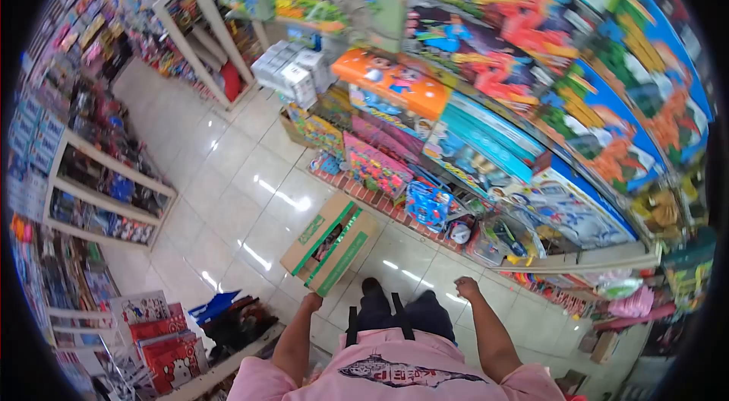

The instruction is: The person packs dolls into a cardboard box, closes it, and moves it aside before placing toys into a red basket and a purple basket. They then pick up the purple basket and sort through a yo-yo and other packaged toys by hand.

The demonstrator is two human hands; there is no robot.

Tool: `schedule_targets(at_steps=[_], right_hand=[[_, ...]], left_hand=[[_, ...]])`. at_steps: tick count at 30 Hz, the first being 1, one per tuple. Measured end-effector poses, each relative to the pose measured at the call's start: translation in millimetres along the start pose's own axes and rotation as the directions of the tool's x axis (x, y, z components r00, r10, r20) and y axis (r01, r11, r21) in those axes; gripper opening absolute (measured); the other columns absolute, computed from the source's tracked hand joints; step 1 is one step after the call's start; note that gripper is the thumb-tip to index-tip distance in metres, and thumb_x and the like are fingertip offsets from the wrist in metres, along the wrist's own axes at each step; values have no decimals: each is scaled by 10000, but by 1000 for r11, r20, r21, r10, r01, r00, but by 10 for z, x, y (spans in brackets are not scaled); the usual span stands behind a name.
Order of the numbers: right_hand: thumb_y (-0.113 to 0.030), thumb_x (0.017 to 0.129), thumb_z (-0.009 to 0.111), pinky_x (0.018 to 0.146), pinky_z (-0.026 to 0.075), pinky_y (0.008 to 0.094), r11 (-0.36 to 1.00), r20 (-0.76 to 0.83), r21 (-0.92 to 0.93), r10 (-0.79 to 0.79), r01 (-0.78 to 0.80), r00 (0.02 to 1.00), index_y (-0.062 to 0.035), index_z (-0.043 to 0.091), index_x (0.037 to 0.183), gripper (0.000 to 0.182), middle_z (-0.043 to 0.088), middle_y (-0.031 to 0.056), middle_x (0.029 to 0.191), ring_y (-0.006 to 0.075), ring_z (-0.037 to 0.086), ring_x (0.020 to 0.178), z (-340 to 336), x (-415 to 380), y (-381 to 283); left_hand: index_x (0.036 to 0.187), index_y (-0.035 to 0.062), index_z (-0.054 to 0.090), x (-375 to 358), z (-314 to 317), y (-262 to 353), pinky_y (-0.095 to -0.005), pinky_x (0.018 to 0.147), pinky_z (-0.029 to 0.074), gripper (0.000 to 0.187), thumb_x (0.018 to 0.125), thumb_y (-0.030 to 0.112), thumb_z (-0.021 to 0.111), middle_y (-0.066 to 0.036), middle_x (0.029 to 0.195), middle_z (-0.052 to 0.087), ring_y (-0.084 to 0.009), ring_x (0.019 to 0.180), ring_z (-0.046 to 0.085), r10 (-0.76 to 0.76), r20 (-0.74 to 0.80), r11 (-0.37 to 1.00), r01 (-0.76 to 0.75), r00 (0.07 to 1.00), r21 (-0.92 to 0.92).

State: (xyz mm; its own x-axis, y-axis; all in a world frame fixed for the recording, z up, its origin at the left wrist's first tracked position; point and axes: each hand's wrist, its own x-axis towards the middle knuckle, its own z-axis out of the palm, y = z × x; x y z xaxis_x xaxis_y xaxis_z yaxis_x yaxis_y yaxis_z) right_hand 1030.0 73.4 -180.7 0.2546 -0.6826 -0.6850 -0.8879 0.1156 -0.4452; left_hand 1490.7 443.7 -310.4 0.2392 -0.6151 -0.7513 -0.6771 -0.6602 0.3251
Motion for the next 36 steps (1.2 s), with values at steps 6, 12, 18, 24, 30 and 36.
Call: schedule_targets(at_steps=[6, 12, 18, 24, 30, 36], right_hand=[[-155, 872, 575, 537, 580, 335, 941, -43, 244, 252, -235, 967, -27, 688, 967, 195, 712, 122, 879, 221, 707, 640, 351, -838, 1591], [-135, 817, 606, 567, 588, 351, 794, 56, 357, 507, -492, 860, 2, 688, 893, 176, 724, 118, 898, 236, 715, 645, 897, -1825, 2672], [-184, 903, 534, 578, 577, 392, 691, 134, 466, 562, -553, 816, 29, 625, 1168, 352, 706, 169, 904, 275, 714, 655, 1796, -2370, 3783], [-174, 900, 534, 519, 558, 411, 213, 193, 857, 712, -469, 675, 33, 634, 1125, 322, 702, 168, 921, 285, 712, 686, 1698, -3121, 3685], [-129, 926, 499, 492, 568, 436, 452, -96, 860, 599, -237, 795, 48, 586, 1113, 271, 686, 224, 961, 339, 710, 663, 3052, -2837, 4567], [-187, 941, 504, 527, 561, 410, 392, -151, 900, 695, -194, 703, -10, 601, 1132, 278, 698, 193, 1035, 330, 721, 745, 3071, -2900, 4256]], left_hand=[[921, 49, 708, 398, -437, 886, -498, 818, 544, 218, 803, 171, 570, -198, 969, 686, -362, 934, 675, 402, 97, 770, -394, 910, 502], [1003, 39, 683, 722, -385, 2071, -429, 745, 564, 298, 823, 268, 619, -161, 894, 694, -322, 802, 688, 793, 347, 204, -755, 501, 624], [1046, 39, 672, 564, 143, 3658, -334, 713, 545, 333, 901, 329, 593, -101, 829, 709, -194, 715, 680, 238, 254, 969, -245, 937, 0], [1044, 12, 661, 584, 649, 4848, -336, 713, 547, 346, 907, 321, 589, -118, 855, 718, -204, 715, 687, 327, 376, 906, -401, 867, 137], [1046, -11, 647, 595, 1032, 5678, -342, 683, 552, 345, 927, 307, 585, -122, 862, 713, -222, 696, 678, 374, 485, 846, -505, 790, 170], [1049, -28, 632, 751, 1191, 6512, -340, 660, 565, 365, 983, 300, 486, -166, 1000, 691, -236, 789, 679, 257, 756, 615, -706, 601, 352]])
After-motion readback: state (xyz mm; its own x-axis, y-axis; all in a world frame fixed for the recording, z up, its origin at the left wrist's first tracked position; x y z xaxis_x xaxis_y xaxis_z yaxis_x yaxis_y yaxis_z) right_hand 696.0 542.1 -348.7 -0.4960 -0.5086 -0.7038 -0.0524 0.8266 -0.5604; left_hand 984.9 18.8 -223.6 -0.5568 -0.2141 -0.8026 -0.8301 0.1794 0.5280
